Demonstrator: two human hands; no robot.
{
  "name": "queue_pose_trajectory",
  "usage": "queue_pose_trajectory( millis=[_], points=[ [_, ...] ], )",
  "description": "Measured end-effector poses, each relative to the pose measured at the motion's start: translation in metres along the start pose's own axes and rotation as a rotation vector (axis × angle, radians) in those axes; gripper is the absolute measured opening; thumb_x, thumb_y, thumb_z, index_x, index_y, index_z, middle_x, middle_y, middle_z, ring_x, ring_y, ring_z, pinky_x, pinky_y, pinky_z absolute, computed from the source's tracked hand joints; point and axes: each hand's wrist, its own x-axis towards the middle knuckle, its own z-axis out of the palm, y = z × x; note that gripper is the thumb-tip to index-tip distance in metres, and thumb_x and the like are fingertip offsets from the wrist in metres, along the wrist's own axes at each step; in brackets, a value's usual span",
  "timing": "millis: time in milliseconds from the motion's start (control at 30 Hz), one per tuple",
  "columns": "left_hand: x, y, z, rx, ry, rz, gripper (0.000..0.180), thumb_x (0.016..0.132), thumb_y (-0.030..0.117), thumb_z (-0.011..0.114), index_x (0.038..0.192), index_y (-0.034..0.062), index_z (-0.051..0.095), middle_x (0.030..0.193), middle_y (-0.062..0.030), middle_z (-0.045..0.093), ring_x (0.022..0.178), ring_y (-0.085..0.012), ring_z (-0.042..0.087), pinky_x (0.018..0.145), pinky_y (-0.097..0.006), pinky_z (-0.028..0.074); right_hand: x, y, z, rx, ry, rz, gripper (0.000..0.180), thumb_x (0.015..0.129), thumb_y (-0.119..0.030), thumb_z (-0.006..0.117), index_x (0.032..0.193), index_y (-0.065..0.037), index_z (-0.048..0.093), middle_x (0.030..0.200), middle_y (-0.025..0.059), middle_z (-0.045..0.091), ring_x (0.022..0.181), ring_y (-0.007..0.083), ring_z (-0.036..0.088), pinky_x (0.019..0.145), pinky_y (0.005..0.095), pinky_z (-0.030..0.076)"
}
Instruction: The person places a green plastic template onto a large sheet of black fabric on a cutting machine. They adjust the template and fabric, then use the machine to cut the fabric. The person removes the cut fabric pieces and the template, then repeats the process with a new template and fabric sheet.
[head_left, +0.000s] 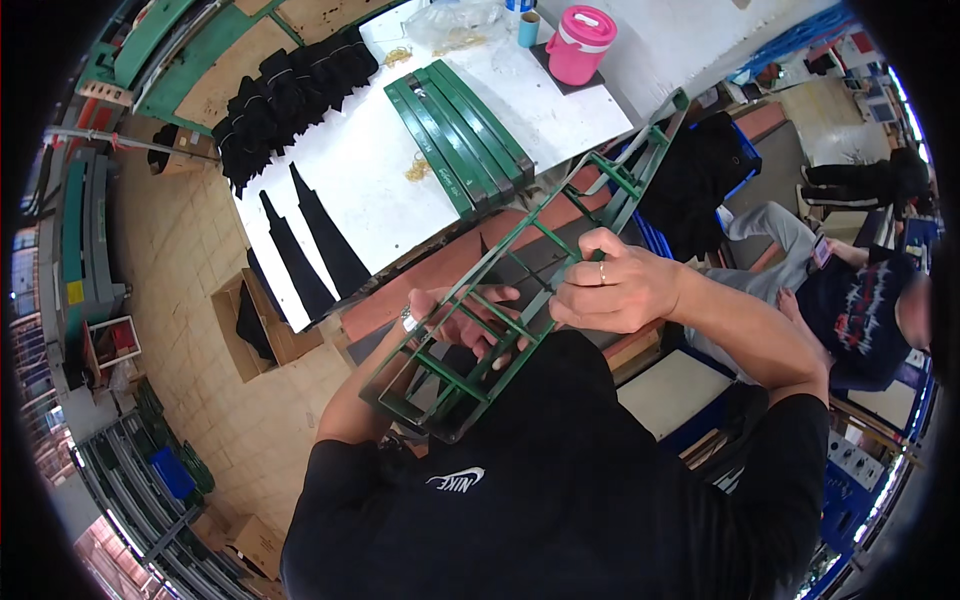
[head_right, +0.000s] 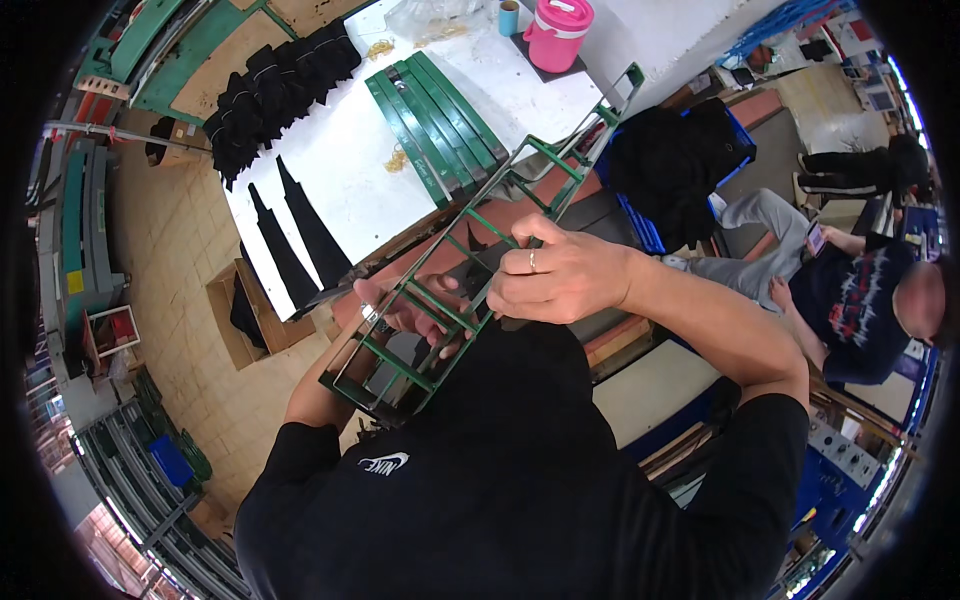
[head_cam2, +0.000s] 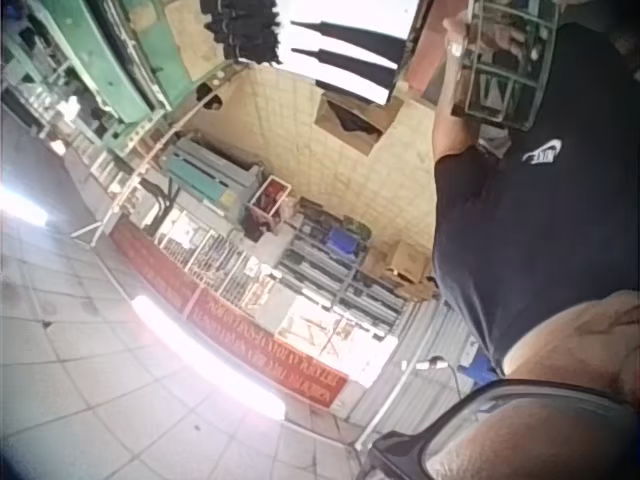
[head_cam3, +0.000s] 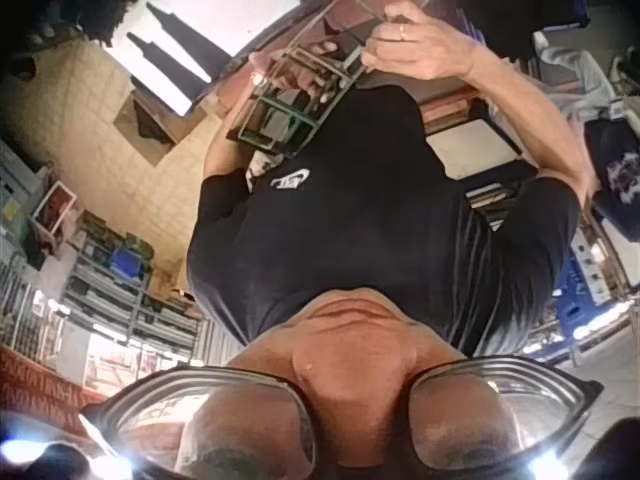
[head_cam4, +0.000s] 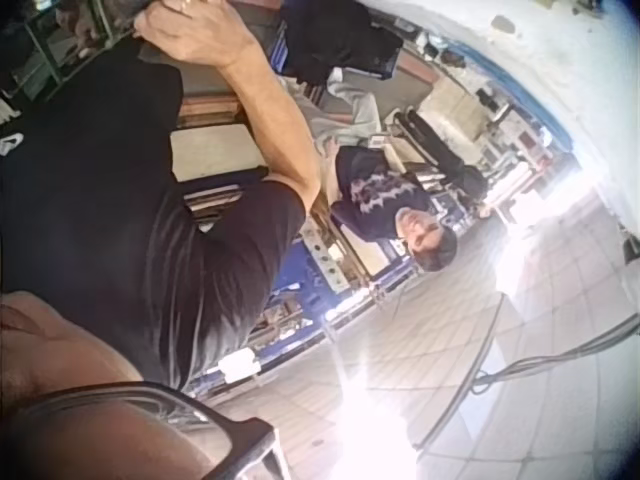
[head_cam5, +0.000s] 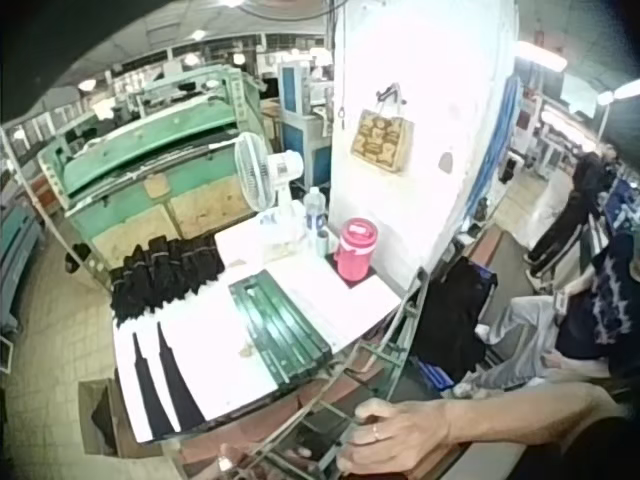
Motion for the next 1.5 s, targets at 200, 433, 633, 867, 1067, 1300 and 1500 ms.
queue_pose_trajectory(
  millis=[200,433,633,867,1067,1300,1500],
  points=[
    [0.001,0.039,-0.009,0.072,0.119,-0.039,0.108,0.074,0.061,0.088,0.157,0.0136,0.038,0.15,-0.0305,0.045,0.124,-0.0487,0.059,0.093,-0.05,0.058,-0.004,0.053,0.01,0.034,0.007,-0.052,0.013,0.081,-0.009,0.078,0.092,-0.008,0.071,0.089,-0.0017,0.06,0.083,0.0146,0.059,0.079,0.0383,0.046],
    [0.013,0.089,-0.01,0.05,0.539,0.056,0.085,0.078,0.04,0.087,0.147,0.0069,0.048,0.148,-0.0278,0.047,0.123,-0.0472,0.058,0.091,-0.054,0.055,-0.038,0.129,0.054,0.079,0.071,-0.025,0.017,0.081,-0.013,0.074,0.096,-0.009,0.069,0.094,-0.0009,0.062,0.091,0.016,0.062,0.086,0.0384,0.048],
    [0.025,0.128,-0.031,0.124,0.868,0.021,0.074,0.079,0.046,0.087,0.137,0.0087,0.059,0.148,-0.026,0.047,0.119,-0.0342,0.056,0.09,-0.053,0.055,-0.078,0.187,0.11,0.152,0.149,0.067,0.016,0.086,-0.017,0.066,0.101,-0.013,0.068,0.099,-0.0027,0.064,0.098,0.0157,0.063,0.09,0.039,0.046],
    [0.083,0.148,-0.091,0.152,1.103,0.128,0.075,0.09,0.043,0.078,0.148,0.0068,0.048,0.142,-0.018,0.055,0.124,-0.0299,0.06,0.092,-0.045,0.058,-0.139,0.264,0.145,0.245,0.111,0.155,0.018,0.078,-0.019,0.067,0.095,-0.013,0.069,0.099,-0.0022,0.064,0.097,0.0175,0.062,0.085,0.0377,0.047],
    [0.147,0.181,-0.202,0.228,1.543,0.03,0.065,0.09,0.035,0.082,0.139,0.0012,0.059,0.115,-0.0094,0.072,0.101,-0.0207,0.071,0.084,-0.038,0.061,-0.228,0.343,0.197,0.361,-0.141,0.289,0.051,0.072,-0.017,0.072,0.123,-0.008,0.071,0.112,0.0087,0.069,0.1,0.0279,0.068,0.086,0.0423,0.054],
    [0.193,0.213,-0.307,0.52,1.603,0.004,0.09,0.072,0.056,0.09,0.138,0.004,0.059,0.134,-0.0162,0.063,0.119,-0.028,0.063,0.091,-0.042,0.055,-0.293,0.398,0.244,0.325,-0.233,0.759,0.025,0.095,-0.01,0.066,0.119,-0.003,0.072,0.125,0.0125,0.072,0.101,0.0304,0.074,0.085,0.0383,0.061],
    [0.184,0.212,-0.382,0.595,1.593,0.079,0.053,0.08,0.042,0.09,0.119,0.0094,0.074,0.099,0.0003,0.071,0.084,-0.0097,0.064,0.069,-0.028,0.051,-0.277,0.4,0.242,1.128,0.099,1.585,0.027,0.105,-0.022,0.063,0.123,-0.003,0.071,0.115,0.0085,0.072,0.103,0.017,0.067,0.085,0.0327,0.054]
  ],
)
